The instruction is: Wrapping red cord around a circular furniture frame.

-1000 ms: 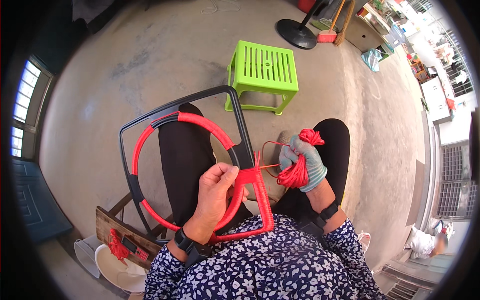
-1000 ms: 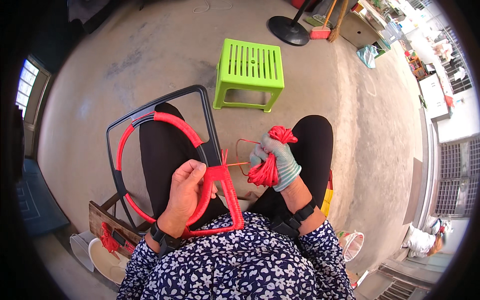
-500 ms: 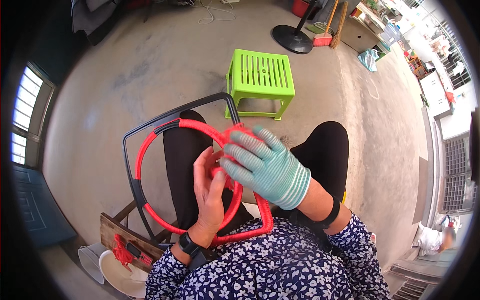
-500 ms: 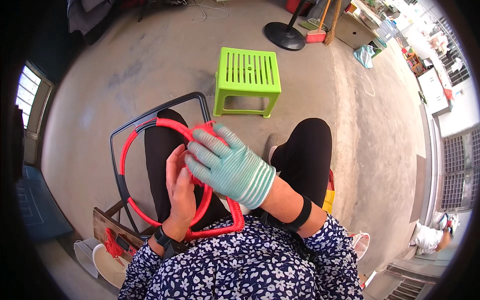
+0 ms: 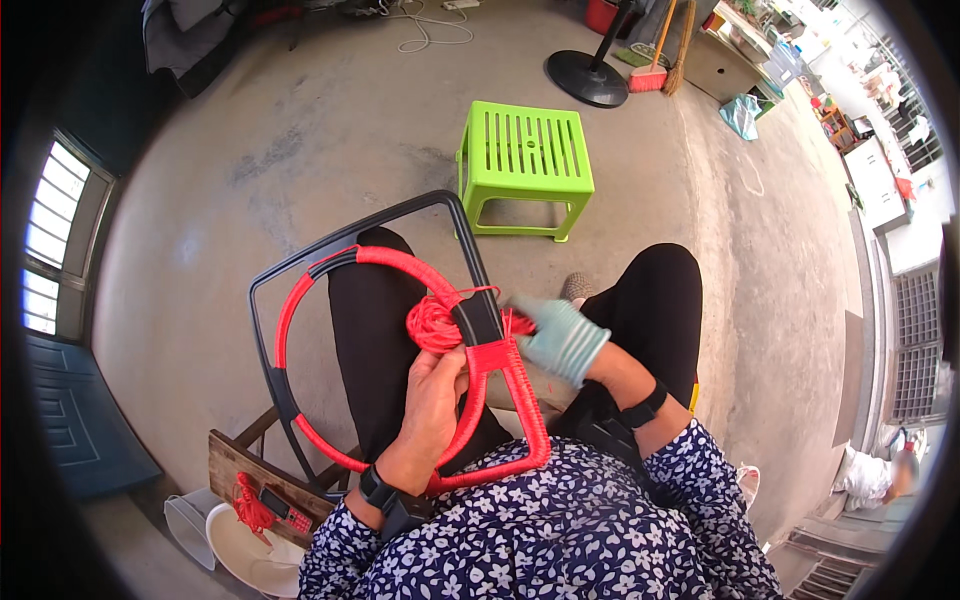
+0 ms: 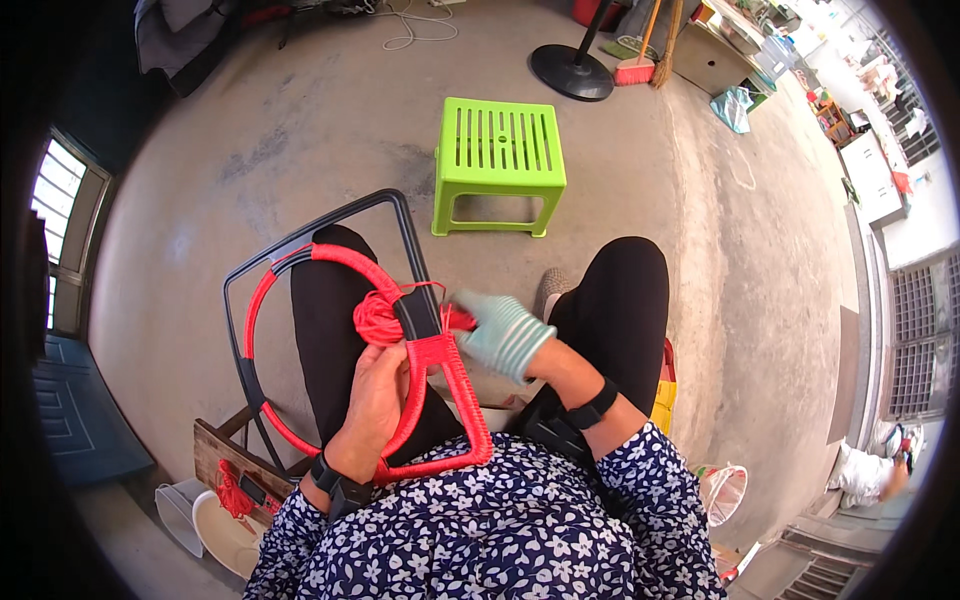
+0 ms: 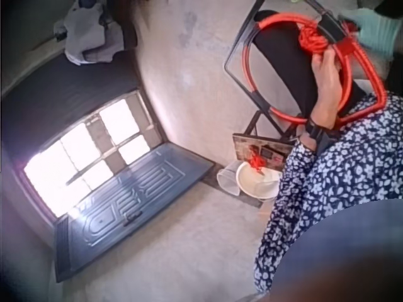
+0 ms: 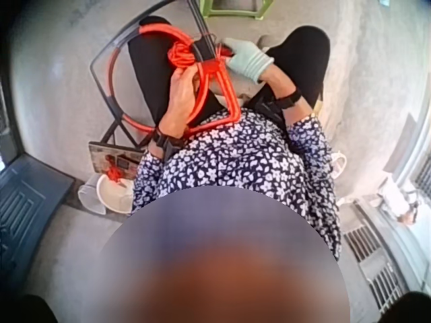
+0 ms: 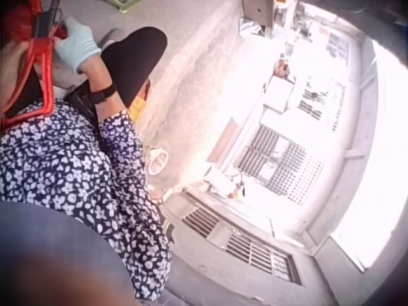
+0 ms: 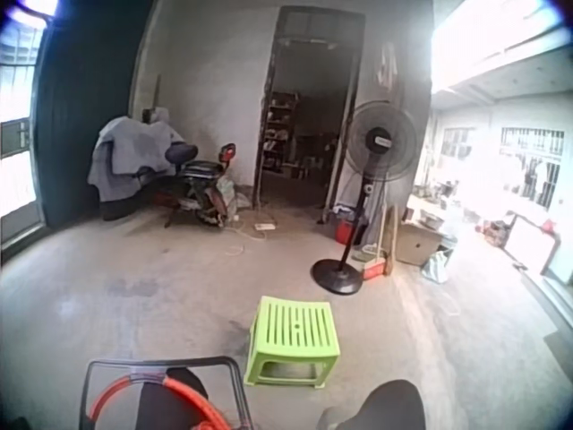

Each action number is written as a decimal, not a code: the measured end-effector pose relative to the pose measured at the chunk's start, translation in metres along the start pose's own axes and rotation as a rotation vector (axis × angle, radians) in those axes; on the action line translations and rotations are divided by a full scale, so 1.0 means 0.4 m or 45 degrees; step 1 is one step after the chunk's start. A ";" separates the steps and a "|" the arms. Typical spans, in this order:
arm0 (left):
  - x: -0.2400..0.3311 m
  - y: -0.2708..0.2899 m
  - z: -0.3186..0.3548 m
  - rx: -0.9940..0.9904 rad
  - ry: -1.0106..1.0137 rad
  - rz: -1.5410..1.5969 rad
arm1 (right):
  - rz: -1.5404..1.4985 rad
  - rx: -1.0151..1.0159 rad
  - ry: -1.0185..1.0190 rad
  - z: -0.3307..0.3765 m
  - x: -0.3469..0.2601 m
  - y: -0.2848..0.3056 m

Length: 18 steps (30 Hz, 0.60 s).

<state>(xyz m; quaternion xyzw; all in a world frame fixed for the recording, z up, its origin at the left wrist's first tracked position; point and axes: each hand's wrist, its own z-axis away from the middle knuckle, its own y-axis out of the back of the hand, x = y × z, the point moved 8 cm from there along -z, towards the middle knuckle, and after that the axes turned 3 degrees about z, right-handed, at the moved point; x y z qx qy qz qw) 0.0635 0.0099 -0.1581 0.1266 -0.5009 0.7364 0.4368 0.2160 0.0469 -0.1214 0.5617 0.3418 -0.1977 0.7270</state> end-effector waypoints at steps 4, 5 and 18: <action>0.009 -0.003 0.000 -0.045 0.050 0.126 | -0.544 0.277 -0.286 0.061 0.050 0.156; 0.022 -0.013 0.005 -0.071 0.010 0.131 | -0.937 0.400 -0.202 0.077 0.090 0.178; 0.049 -0.039 0.018 -0.183 -0.078 0.006 | -1.658 0.885 -0.018 0.321 0.270 0.404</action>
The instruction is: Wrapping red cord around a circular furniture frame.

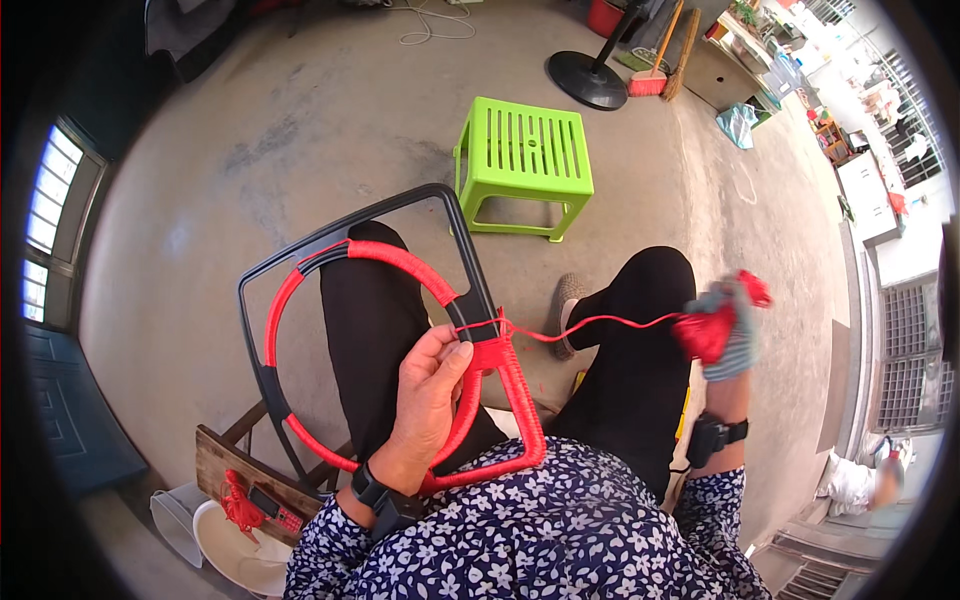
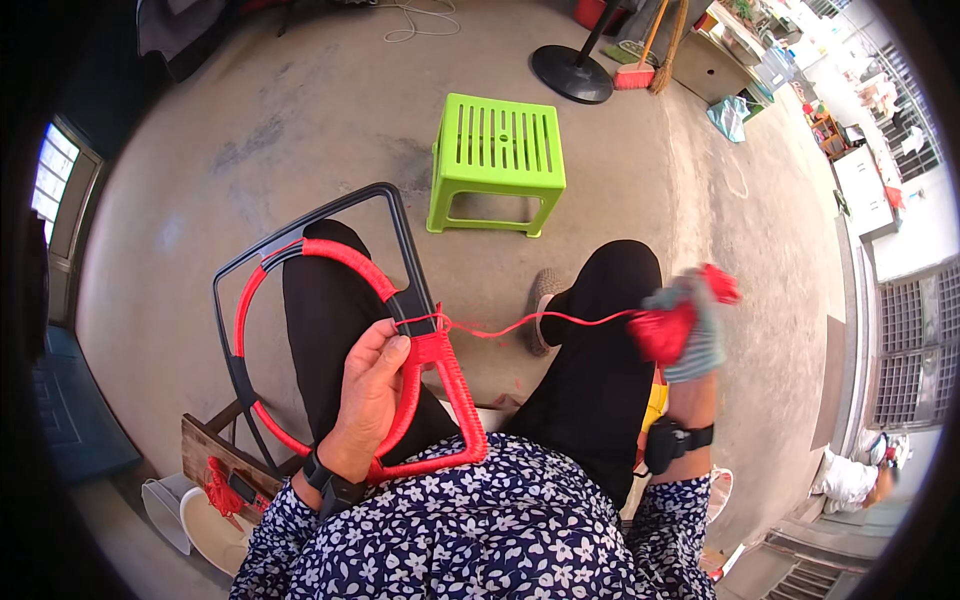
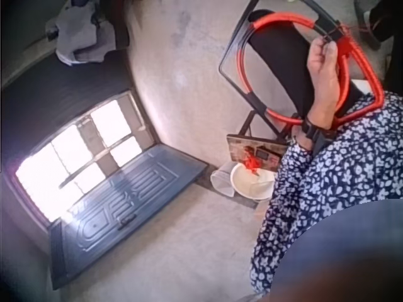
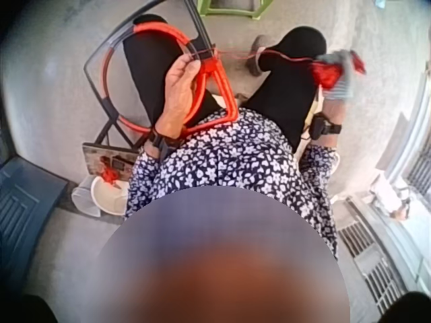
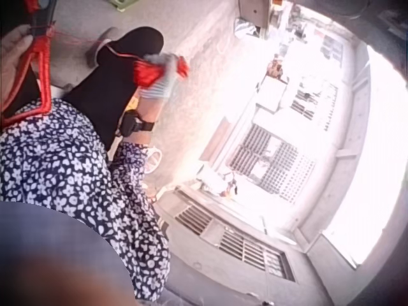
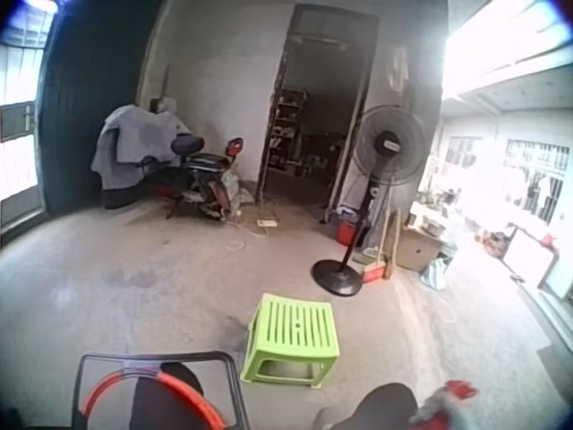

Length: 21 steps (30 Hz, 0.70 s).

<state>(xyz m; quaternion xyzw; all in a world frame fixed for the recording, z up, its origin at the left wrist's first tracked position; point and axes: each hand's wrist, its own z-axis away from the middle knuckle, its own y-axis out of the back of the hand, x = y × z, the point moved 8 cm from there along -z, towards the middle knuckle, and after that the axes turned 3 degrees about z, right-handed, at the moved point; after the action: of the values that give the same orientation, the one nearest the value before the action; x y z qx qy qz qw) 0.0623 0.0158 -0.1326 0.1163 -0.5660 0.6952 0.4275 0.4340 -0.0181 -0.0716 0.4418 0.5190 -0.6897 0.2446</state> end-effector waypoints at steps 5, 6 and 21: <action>-0.004 -0.006 0.000 0.044 0.007 0.060 | 0.935 -0.436 -0.621 0.045 0.298 -0.330; -0.005 -0.006 -0.002 0.040 0.008 0.057 | 0.919 -0.520 -0.591 0.062 0.321 -0.372; -0.011 0.014 0.005 0.040 0.059 -0.051 | 1.301 -0.689 0.057 0.068 0.300 -0.477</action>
<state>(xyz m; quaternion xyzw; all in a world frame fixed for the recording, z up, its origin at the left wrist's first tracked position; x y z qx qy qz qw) 0.0601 0.0122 -0.1386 0.1182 -0.5426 0.6978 0.4524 0.2136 0.0364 -0.0781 0.5724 0.4029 -0.3174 0.6398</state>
